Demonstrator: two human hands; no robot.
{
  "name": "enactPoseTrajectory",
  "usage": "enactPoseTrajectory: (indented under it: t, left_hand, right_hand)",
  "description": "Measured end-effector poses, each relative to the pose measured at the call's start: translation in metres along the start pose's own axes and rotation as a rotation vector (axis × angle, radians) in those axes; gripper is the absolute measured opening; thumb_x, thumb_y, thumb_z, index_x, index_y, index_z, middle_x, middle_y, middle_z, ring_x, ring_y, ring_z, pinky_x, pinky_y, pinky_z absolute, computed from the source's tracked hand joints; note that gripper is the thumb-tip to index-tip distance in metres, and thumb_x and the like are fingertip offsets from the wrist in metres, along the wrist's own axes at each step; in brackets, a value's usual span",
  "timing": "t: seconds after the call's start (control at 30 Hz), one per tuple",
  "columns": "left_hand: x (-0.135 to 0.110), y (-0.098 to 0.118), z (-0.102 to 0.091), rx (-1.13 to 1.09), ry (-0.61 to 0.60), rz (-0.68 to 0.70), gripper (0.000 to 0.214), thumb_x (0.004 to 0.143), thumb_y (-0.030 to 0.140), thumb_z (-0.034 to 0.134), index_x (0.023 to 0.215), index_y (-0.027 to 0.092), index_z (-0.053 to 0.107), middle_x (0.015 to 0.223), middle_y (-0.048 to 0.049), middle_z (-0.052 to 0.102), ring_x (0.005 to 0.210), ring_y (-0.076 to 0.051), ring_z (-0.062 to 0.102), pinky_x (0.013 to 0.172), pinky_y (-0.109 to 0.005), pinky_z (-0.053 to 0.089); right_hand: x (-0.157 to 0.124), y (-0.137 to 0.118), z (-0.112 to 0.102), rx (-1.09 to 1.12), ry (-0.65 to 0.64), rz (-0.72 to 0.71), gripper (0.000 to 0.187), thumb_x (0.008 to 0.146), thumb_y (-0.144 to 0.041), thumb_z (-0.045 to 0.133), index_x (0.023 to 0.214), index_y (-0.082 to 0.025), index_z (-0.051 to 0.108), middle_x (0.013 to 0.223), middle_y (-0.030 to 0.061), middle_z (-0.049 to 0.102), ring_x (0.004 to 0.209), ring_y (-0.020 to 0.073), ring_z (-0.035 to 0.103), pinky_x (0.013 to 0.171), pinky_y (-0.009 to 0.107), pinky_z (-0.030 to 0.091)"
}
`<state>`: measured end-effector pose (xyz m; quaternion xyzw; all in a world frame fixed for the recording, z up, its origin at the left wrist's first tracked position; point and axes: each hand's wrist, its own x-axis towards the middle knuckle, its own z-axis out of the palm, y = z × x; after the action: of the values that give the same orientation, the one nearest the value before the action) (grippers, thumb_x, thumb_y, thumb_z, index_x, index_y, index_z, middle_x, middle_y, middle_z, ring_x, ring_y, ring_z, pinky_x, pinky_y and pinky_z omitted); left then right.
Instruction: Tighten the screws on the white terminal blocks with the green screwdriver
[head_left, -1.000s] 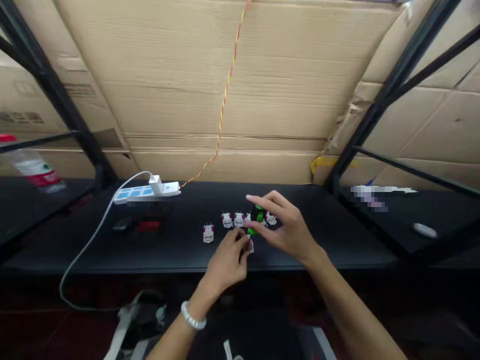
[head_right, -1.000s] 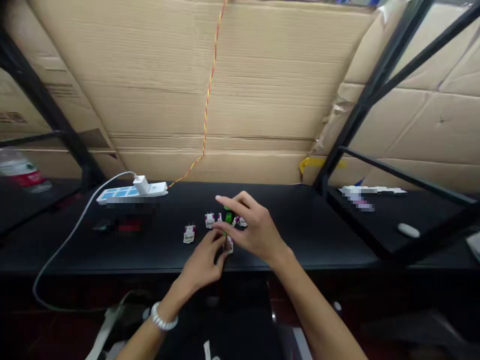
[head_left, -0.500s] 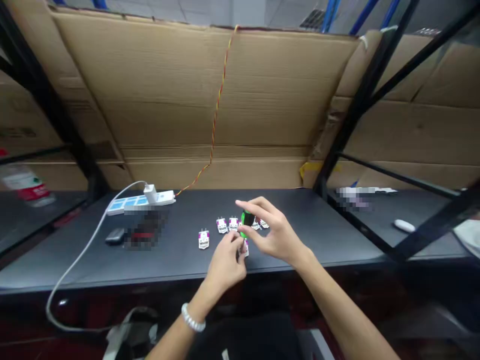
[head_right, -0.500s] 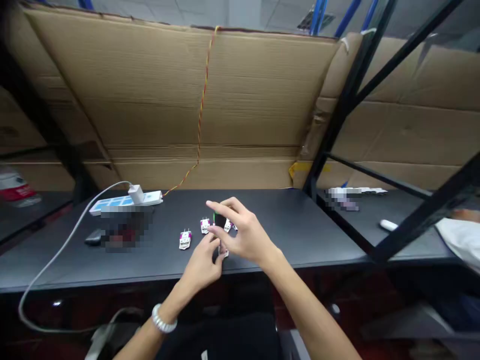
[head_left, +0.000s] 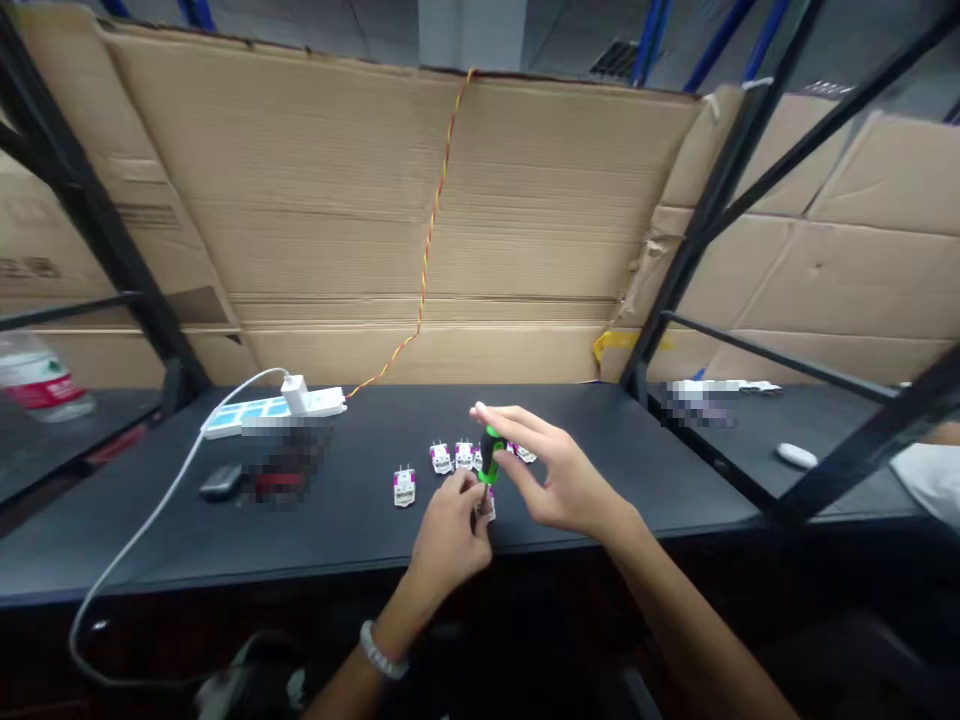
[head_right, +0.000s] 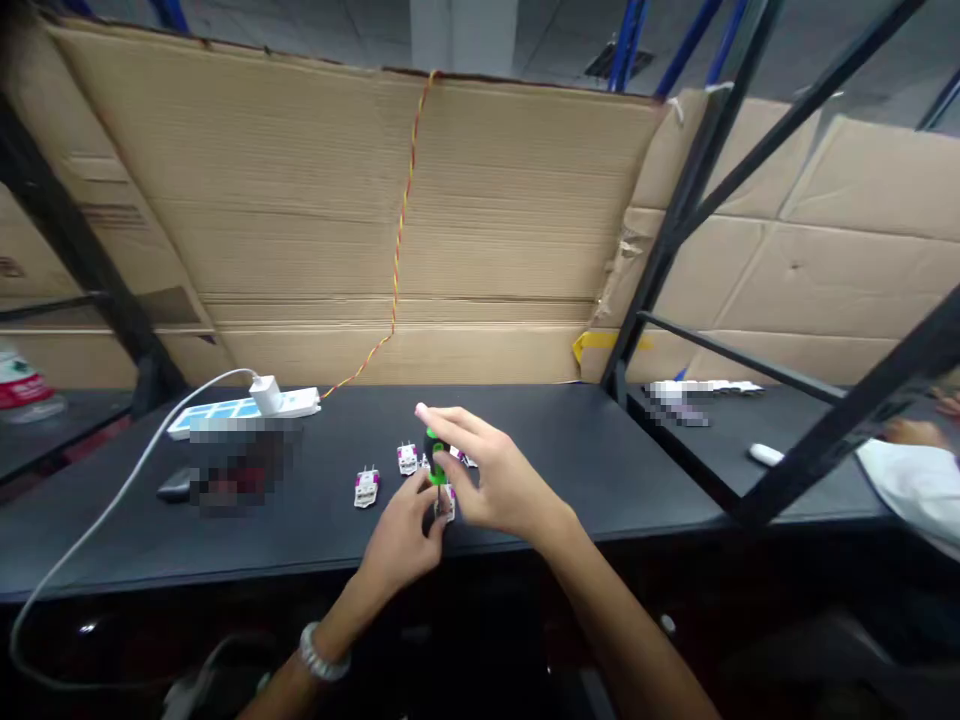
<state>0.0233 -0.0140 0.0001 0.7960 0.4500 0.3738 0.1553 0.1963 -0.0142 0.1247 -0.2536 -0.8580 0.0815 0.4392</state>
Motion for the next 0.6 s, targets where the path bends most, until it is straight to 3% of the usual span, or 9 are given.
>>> enactPoseTrajectory:
  t: [0.17, 0.33, 0.5, 0.6]
  left_hand:
    - [0.001, 0.001, 0.001, 0.021, -0.002, -0.002, 0.021, 0.079, 0.0, 0.059, 0.084, 0.021, 0.059, 0.107, -0.0094, 0.063, 0.103, -0.03, 0.063, 0.091, -0.045, 0.057]
    - [0.0, 0.0, 0.001, 0.032, -0.021, -0.002, 0.019, 0.083, 0.002, 0.058, 0.087, 0.02, 0.061, 0.108, -0.0099, 0.062, 0.104, -0.029, 0.063, 0.093, -0.045, 0.056]
    - [-0.001, 0.002, 0.001, 0.037, -0.014, 0.003, 0.021, 0.082, 0.001, 0.058, 0.088, 0.021, 0.061, 0.108, -0.0088, 0.061, 0.103, -0.027, 0.062, 0.093, -0.042, 0.055]
    - [-0.001, 0.003, 0.0, 0.036, -0.018, -0.001, 0.02, 0.083, 0.002, 0.057, 0.086, 0.021, 0.06, 0.106, -0.0085, 0.061, 0.1, -0.027, 0.062, 0.091, -0.041, 0.054]
  right_hand:
    - [0.001, -0.003, 0.004, -0.132, 0.098, 0.031, 0.04, 0.099, -0.028, 0.073, 0.138, -0.024, 0.071, 0.108, 0.0079, 0.073, 0.094, 0.0197, 0.072, 0.087, 0.034, 0.064]
    - [0.002, 0.002, 0.007, -0.003, 0.005, 0.004, 0.059, 0.101, -0.013, 0.058, 0.158, -0.026, 0.053, 0.135, 0.012, 0.07, 0.121, 0.023, 0.07, 0.105, 0.041, 0.06]
    - [0.0, 0.009, 0.009, -0.074, 0.11, 0.063, 0.038, 0.097, -0.025, 0.073, 0.135, -0.026, 0.072, 0.108, 0.0071, 0.07, 0.091, 0.0189, 0.071, 0.084, 0.034, 0.063]
    - [-0.002, 0.008, 0.008, -0.034, 0.051, 0.056, 0.051, 0.1, -0.02, 0.066, 0.15, -0.027, 0.061, 0.124, 0.0106, 0.068, 0.104, 0.0215, 0.071, 0.095, 0.038, 0.062]
